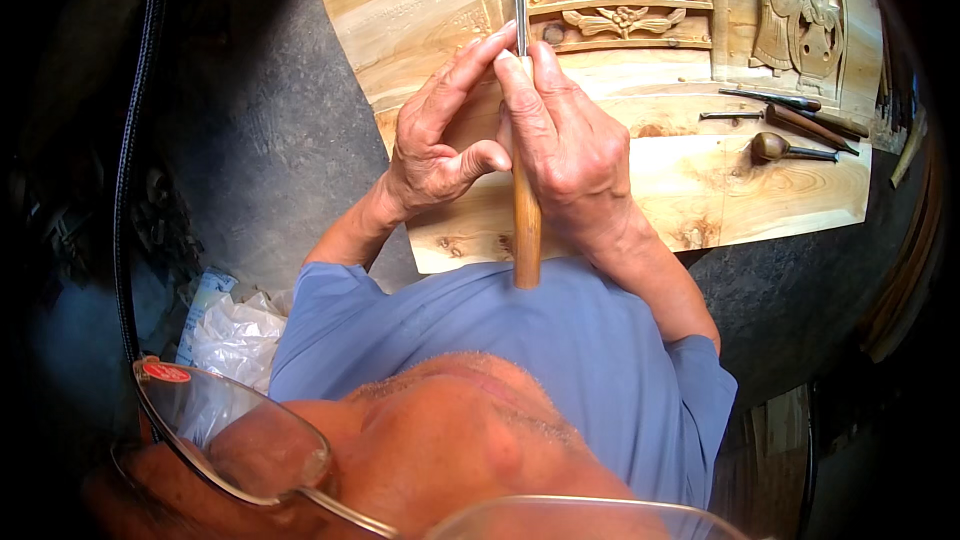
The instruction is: The person carves decorative figures and scenery into a wooden panel. They use various chisels and a wooden mallet to chip away wood, working on specific details of the relief carving.
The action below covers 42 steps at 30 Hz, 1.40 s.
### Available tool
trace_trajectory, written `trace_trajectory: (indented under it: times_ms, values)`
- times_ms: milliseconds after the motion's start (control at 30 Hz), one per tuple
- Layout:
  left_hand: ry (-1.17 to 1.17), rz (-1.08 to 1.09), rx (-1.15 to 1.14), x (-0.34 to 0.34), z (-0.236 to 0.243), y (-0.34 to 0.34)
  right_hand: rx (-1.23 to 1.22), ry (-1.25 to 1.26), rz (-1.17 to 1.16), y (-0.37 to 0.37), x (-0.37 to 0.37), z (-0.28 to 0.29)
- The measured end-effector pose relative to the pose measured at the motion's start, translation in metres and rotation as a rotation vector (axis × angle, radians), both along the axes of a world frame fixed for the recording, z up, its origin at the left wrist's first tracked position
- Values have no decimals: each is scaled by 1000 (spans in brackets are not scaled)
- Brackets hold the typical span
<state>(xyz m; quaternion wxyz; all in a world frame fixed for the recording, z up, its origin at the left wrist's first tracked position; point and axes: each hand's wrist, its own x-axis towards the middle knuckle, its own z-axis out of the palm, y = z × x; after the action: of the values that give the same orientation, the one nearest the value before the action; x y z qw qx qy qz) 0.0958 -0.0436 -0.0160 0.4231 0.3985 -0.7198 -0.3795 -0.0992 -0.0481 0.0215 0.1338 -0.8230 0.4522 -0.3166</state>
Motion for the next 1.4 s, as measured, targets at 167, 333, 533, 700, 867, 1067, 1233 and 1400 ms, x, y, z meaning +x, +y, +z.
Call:
trace_trajectory:
  times_ms: [167,333,533,700,867,1067,1233,1400]
  values:
    - [9,1,8,-1,-2,1,-16,1,3,-2,2,-2]
    - [-28,-7,-9,0,-2,0,-21,25,9,-2,1,-3]
    - [-18,5,-12,-4,1,-1,-38,5,13,-4,-4,-4]
    - [84,53,-5,-4,-2,1,4,-161,93,5,-31,12]
    - [-80,157,-202,-8,6,8,399,-424,289,10,-73,35]
    - [-303,158,-448,-16,22,15,687,-576,263,23,-95,45]
    - [-452,312,-462,-10,31,36,826,-827,256,33,-132,47]
    - [-483,383,-337,-22,40,68,824,-723,223,21,-166,43]
